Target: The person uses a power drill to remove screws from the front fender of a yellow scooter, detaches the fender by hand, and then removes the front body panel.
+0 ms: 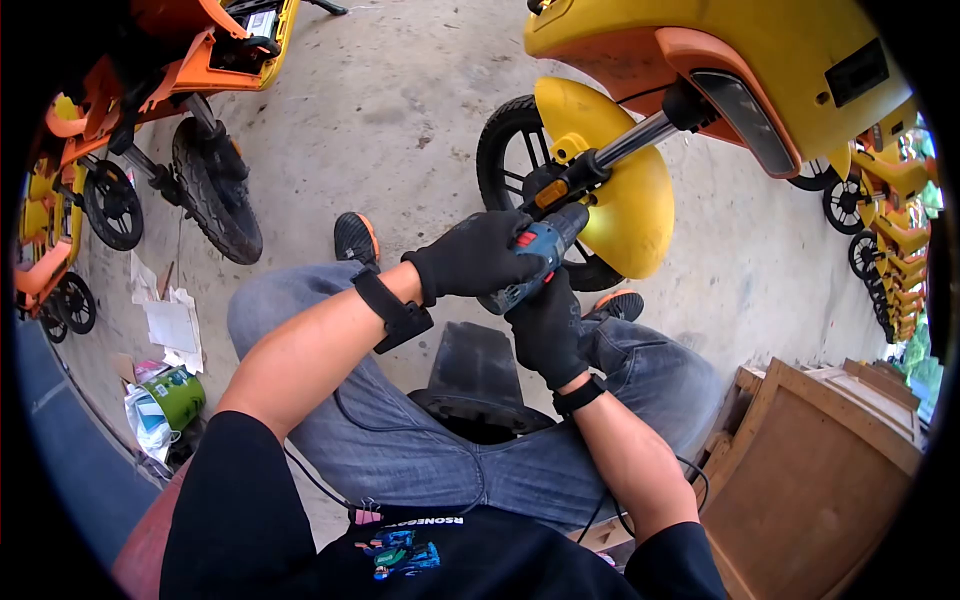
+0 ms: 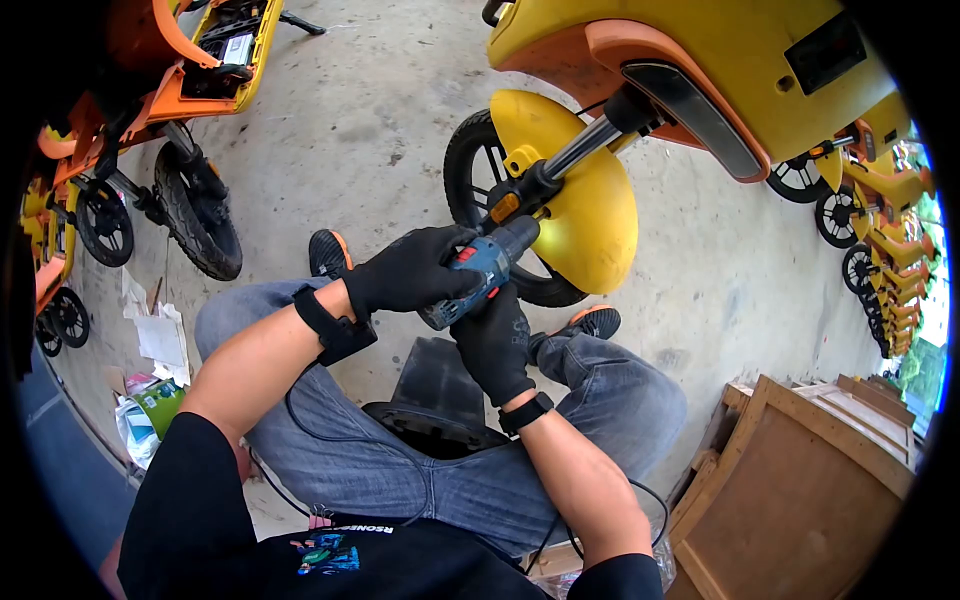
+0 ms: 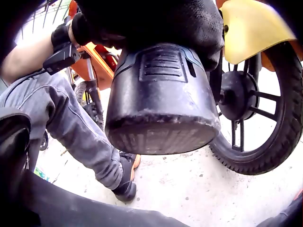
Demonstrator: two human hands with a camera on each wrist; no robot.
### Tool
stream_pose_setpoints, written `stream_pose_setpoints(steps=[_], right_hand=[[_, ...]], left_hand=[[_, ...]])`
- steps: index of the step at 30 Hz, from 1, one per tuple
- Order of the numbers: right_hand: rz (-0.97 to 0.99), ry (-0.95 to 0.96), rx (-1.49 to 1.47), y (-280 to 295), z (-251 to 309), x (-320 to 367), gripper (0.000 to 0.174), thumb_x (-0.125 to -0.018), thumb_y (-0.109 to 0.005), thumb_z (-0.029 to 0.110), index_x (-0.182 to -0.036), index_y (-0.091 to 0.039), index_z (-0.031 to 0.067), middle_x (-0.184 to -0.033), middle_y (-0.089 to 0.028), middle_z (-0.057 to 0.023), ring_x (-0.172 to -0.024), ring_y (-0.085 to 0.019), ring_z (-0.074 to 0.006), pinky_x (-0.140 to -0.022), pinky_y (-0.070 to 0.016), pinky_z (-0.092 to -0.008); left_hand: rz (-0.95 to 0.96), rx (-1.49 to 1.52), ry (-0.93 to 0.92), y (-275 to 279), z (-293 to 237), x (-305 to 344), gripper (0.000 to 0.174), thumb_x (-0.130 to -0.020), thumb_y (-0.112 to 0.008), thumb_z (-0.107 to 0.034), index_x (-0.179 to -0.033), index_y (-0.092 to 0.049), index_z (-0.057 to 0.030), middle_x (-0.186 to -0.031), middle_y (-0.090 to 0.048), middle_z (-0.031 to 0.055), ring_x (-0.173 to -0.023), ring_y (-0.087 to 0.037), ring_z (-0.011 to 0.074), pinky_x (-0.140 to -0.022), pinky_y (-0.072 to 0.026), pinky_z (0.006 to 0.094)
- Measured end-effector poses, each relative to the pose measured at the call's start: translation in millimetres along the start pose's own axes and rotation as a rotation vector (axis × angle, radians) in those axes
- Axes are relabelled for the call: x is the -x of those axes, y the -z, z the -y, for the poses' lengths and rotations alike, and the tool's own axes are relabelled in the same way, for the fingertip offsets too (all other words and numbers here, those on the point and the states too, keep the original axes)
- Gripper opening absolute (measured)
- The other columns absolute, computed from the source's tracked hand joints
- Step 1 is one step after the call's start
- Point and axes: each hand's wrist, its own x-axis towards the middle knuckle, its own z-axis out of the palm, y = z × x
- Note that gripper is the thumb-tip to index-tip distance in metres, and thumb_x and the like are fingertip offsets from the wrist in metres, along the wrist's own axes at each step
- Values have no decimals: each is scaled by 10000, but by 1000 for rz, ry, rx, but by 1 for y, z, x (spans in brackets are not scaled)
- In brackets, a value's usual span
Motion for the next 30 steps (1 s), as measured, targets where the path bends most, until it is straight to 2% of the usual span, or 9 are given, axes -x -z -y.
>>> stream_pose_setpoints(steps=[7, 17, 19, 20, 22, 23, 25, 29, 30], right_hand=[[-19, 73, 45, 0, -1, 3, 510, -712, -734, 158, -1119, -458, 23, -959, -632, -219, -887, -615, -421, -728, -484, -474], [-17, 64, 72, 4, 2, 10, 495, -712, -750, 183, -1090, -470, 29, -957, -632, -207, -892, -617, -409, -732, -487, -458], [-4, 77, 25, 7, 1, 9, 478, -710, -754, 186, -1069, -482, 25, -966, -625, -214, -903, -616, -400, -734, -487, -453], [-8, 79, 24, 8, 2, 10, 478, -710, -754, 186, -1069, -482, 25, -966, -625, -214, -903, -616, -400, -734, -487, -453], [-43, 143, 84, 10, 3, 13, 467, -709, -757, 188, -1055, -491, 22, -977, -616, -214, -909, -611, -394, -742, -486, -444], [-47, 147, 83, 11, 3, 14, 467, -709, -757, 188, -1055, -491, 22, -977, -616, -214, -909, -611, -394, -742, -486, -444], [-32, 130, 74, 14, 3, 15, 476, -709, -758, 189, -1066, -495, 17, -985, -611, -211, -913, -606, -387, -763, -482, -436], [-12, 102, 88, 20, -13, 15, 492, -707, -762, 193, -1088, -507, 15, -993, -610, -203, -901, -605, -389, -778, -482, -433], [-30, 154, 92, 22, -15, 15, 497, -705, -763, 194, -1094, -513, 13, -998, -607, -207, -903, -604, -388, -777, -483, -433]], left_hand=[[26, 9, -14, 1, 1, 1, 813, -729, -684, -380, -1360, -409, 53, -1214, -587, 246, -1080, -610, 306, -935, -460, 353], [101, 9, -21, 5, 5, -2, 868, -741, -704, -427, -1384, -373, 52, -1305, -524, 248, -1175, -549, 294, -989, -419, 347], [192, 48, -41, 7, 4, -4, 734, -817, -667, -428, -1341, -434, 29, -1236, -567, 185, -1108, -569, 247, -956, -439, 336], [192, 44, -43, 8, 5, -9, 734, -817, -667, -428, -1341, -434, 29, -1236, -567, 185, -1108, -569, 247, -956, -439, 336], [230, 252, 77, 7, 13, -24, 509, -907, -590, -397, -1241, -530, -17, -1108, -594, 94, -998, -565, 174, -888, -460, 302], [229, 247, 74, 3, 17, -29, 509, -907, -590, -397, -1241, -530, -17, -1108, -594, 94, -998, -565, 174, -888, -460, 302], [90, 570, 107, -9, 28, -40, 354, -955, -536, -375, -1117, -601, -67, -993, -582, 28, -875, -528, 110, -809, -455, 259], [123, 615, 51, -25, 48, -77, 332, -950, -546, -359, -1086, -608, -62, -902, -589, 0, -821, -524, 75, -745, -442, 248], [106, 715, 91, -29, 42, -83, 284, -945, -562, -318, -1041, -604, -54, -872, -596, 0, -795, -550, 81, -713, -455, 257]])
